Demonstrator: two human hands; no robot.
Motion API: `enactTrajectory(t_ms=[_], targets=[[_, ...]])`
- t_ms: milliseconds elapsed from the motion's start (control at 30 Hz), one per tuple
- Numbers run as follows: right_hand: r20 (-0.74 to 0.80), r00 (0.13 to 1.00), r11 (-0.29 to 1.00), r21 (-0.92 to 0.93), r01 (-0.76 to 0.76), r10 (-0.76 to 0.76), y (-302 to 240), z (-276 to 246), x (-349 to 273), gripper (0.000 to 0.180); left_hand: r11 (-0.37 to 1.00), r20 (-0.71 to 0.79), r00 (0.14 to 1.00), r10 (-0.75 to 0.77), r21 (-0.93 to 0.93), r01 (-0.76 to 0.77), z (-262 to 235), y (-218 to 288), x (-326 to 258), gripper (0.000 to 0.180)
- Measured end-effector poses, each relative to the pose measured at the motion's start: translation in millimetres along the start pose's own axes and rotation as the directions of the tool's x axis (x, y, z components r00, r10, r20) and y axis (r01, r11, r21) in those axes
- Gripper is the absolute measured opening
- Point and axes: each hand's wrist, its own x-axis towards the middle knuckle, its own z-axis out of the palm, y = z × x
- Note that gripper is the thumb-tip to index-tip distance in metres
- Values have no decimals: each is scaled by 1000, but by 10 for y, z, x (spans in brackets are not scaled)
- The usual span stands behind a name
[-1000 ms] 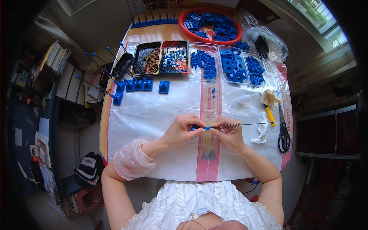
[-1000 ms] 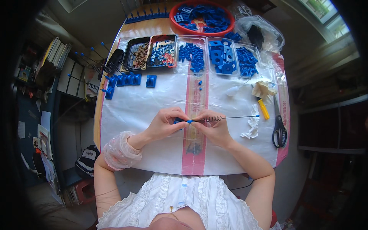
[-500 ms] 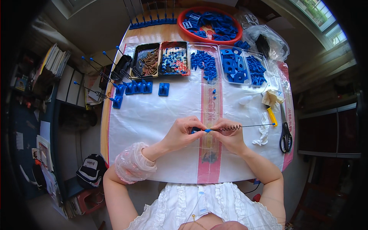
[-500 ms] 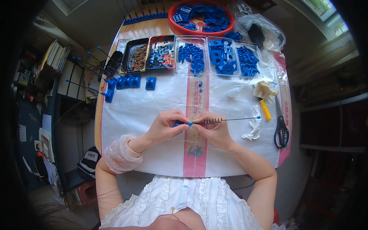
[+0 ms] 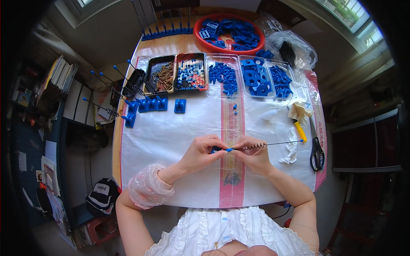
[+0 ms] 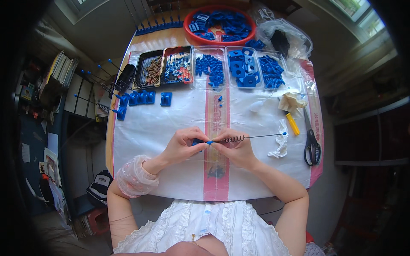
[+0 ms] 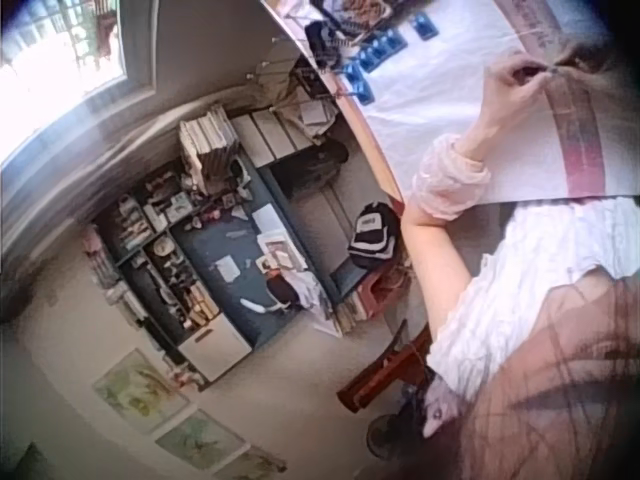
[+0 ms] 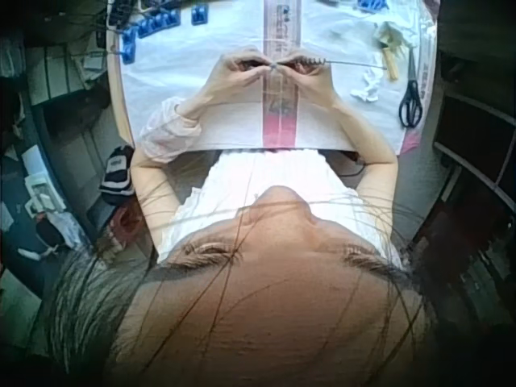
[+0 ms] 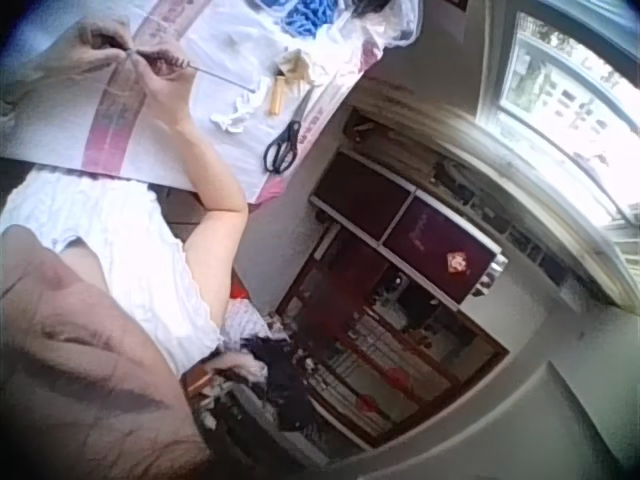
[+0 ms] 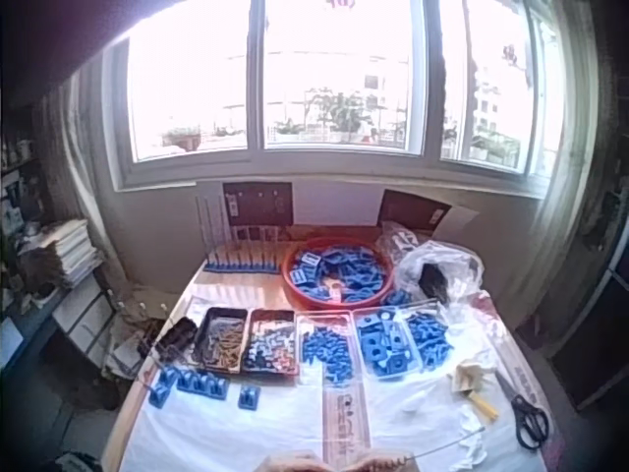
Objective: Manually assembling small plastic fixture parts with wire springs and pins at a workstation.
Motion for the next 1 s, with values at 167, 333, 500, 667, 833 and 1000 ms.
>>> enactTrajectory(t_ms=[167, 333, 500, 667, 833, 1000], targets=[[-12, 1000, 1000, 17, -24, 24, 1, 9, -1, 10, 1000, 25, 1000, 15, 16, -15, -22, -47, -1, 13], [-9, 1000, 1000, -5, -8, 8, -23, 11, 0, 9, 1000, 33, 999, -2, 2, 1, -12, -12, -6, 13], [-5, 1000, 1000, 5, -23, 23, -40, 16, -9, 9, 999, 17, 1000, 25, 34, -25, -10, -1, -7, 13], [-6, 1000, 999, 35, 0, 1, -23, 29, 2, 10, 998, -35, 998, 59, 24, -58, 20, -3, -20, 10], [-14, 1000, 999, 31, -7, 7, 20, 14, -1, 10, 998, -48, 998, 38, 45, -35, 20, 27, -14, 11], [-19, 999, 999, 11, -43, 43, -7, 18, -33, 10, 998, -40, 999, 21, 54, -19, 35, 26, -32, 12]])
